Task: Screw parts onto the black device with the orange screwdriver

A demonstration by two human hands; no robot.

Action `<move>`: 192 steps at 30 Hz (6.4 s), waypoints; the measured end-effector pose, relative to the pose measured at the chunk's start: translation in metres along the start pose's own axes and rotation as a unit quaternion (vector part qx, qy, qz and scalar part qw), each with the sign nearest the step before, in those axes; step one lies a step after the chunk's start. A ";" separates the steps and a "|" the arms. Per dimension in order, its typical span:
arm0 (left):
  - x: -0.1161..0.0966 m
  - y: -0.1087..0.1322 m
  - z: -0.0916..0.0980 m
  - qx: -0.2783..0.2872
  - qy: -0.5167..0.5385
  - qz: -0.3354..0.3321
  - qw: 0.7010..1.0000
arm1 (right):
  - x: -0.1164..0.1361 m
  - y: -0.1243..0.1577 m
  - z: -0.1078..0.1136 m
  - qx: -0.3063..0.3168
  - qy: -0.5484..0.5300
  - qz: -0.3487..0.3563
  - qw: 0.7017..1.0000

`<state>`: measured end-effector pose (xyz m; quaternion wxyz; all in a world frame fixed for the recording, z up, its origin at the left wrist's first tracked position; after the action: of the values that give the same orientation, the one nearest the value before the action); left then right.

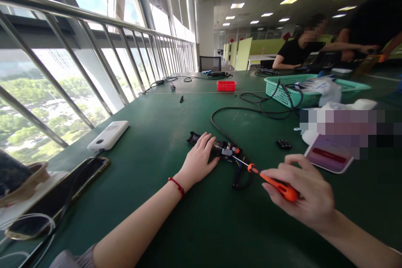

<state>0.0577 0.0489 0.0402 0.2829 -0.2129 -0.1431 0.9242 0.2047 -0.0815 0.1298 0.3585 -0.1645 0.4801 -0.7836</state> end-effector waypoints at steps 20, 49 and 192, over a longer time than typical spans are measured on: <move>0.001 0.001 0.001 -0.007 0.011 0.001 1.000 | -0.002 0.002 -0.001 -0.006 -0.013 -0.007 1.000; 0.000 0.001 0.001 -0.004 0.007 0.000 1.000 | -0.006 0.003 0.003 -0.034 -0.031 -0.021 0.999; 0.148 0.093 0.157 -0.007 -0.189 0.468 0.863 | 0.034 0.059 -0.101 0.522 -0.162 -0.045 0.836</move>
<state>-0.1705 0.0384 0.0940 -0.2168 -0.0785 -0.0840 0.9694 0.1444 -0.0586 0.0264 0.4282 -0.0985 -0.0727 -0.8953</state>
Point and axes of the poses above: each hand's wrist, its own y-axis away from the middle knuckle, its own z-axis out of the back of the hand, x = y × z, the point moved 10 cm from there along -y, towards the middle knuckle, and after that the axes turned 9 degrees about y, right-handed, at the moved point
